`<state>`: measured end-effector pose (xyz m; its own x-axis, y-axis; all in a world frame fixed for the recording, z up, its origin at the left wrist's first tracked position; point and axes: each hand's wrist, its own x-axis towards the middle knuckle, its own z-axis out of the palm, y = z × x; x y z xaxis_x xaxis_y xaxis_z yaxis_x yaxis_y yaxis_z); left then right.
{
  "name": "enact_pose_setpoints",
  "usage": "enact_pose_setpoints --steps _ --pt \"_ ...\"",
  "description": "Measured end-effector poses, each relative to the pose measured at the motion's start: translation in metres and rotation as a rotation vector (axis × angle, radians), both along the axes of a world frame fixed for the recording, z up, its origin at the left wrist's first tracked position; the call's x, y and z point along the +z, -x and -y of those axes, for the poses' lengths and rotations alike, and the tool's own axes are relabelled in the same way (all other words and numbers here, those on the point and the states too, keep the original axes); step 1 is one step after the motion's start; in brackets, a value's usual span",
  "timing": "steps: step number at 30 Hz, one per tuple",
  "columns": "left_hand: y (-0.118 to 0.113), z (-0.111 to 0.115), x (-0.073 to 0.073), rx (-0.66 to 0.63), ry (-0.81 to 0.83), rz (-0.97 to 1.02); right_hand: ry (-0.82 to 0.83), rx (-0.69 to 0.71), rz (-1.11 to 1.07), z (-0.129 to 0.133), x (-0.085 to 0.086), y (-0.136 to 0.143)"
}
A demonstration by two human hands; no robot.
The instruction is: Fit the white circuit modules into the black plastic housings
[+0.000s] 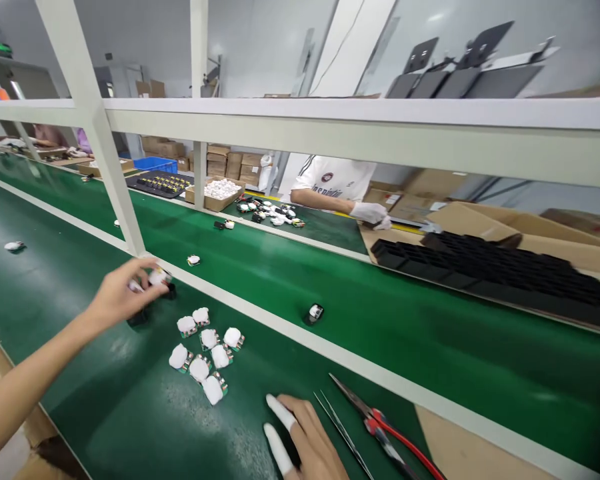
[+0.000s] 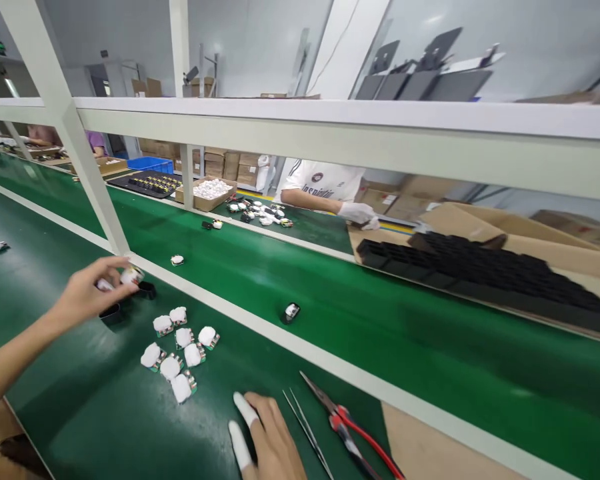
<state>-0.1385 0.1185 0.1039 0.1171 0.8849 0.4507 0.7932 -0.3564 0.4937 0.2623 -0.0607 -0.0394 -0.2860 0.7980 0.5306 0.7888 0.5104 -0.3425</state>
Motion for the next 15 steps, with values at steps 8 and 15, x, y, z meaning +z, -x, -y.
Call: enact_pose_setpoints --steps 8,15 --pt "-0.172 0.068 -0.055 -0.893 0.203 -0.196 0.331 -0.056 -0.289 -0.011 0.016 0.017" --pt "-0.187 0.071 -0.074 -0.976 0.134 -0.247 0.311 -0.039 -0.324 -0.014 0.039 -0.003"
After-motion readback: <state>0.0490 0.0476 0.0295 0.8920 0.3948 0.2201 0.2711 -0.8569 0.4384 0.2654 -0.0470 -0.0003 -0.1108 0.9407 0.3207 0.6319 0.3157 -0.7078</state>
